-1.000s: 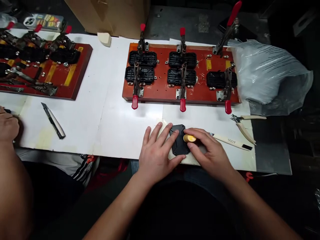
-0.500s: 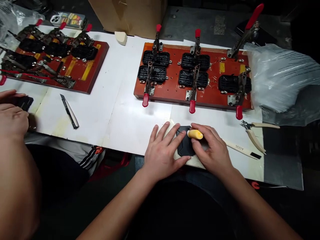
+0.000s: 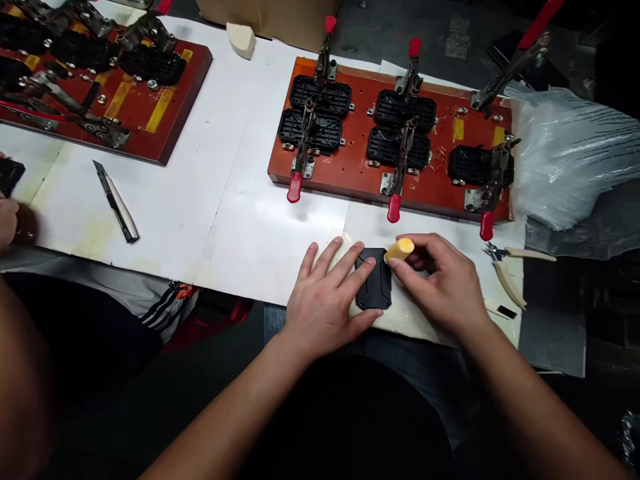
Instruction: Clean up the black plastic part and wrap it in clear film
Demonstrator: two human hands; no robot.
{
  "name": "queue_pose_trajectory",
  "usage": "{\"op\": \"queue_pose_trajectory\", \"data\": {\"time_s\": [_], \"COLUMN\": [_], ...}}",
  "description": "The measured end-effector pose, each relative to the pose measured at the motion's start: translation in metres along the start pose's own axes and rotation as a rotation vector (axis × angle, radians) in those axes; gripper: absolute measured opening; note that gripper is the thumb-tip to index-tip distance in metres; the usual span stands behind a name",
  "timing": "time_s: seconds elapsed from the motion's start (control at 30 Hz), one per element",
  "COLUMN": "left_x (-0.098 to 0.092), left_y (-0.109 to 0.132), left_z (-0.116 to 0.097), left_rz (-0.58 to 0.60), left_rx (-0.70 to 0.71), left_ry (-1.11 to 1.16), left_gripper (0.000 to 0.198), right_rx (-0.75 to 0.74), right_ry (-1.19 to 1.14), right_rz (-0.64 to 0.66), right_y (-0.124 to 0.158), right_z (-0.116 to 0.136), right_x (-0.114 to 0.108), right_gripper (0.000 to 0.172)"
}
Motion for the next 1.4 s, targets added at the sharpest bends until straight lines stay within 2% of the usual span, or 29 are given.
{"op": "queue_pose_trajectory", "data": {"time_s": [0.13,0.27,0.4,0.53,0.63,0.77,0.87,1.0,1.13,1.3,1.4], "left_x": [0.0,0.0,0.002,0.002,0.002,0.001,0.001,0.001,0.001,0.002,0.003], "left_y": [0.0,-0.001,-0.001,0.001,0.001,0.001,0.0,0.0,-0.001,-0.002,-0.002], "left_z": [0.0,0.0,0.0,0.0,0.0,-0.001,-0.001,-0.001,-0.002,-0.002,-0.003], "left_rz": [-0.001,-0.008,-0.013,-0.023,-0.026,-0.034,-0.03,-0.043,-0.042,-0.063,-0.057], "left_rx": [0.004,0.007,0.01,0.0,0.009,0.007,0.015,0.011,0.035,0.029,0.048], "left_ry": [-0.002,-0.004,0.003,0.002,0.002,0.005,0.009,0.008,0.011,-0.004,-0.005], "left_gripper": [0.073,0.072,0.072,0.071,0.072,0.071,0.071,0.072,0.071,0.071,0.071], "right_rx": [0.043,0.1,0.047,0.032,0.042,0.035,-0.022,-0.056,-0.115,-0.219,-0.24], "right_ry": [-0.021,0.009,-0.038,-0.008,-0.071,-0.033,-0.074,-0.02,-0.036,0.008,-0.048], "right_rz": [0.022,-0.045,-0.001,-0.028,0.026,-0.036,0.075,0.025,0.142,0.089,0.245], "right_y": [-0.003,-0.005,-0.006,-0.007,-0.008,-0.008,-0.007,-0.008,-0.013,-0.003,0.007], "right_z": [0.001,0.0,0.003,0.003,0.0,-0.003,0.0,0.004,0.002,0.004,0.009], "right_x": [0.003,0.003,0.005,0.002,0.002,-0.003,-0.001,-0.003,-0.001,-0.009,-0.012], "right_gripper": [0.02,0.02,0.018,0.018,0.018,0.02,0.02,0.019,0.022,0.015,0.014]}}
Point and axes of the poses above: each hand's wrist, its own y-axis away from the middle knuckle, its own x-axis out of the palm, z = x × y, the point moved 3 cm from there along -y, towards the middle knuckle, and after that the axes turned 14 degrees about -x, right-handed, at the moved point
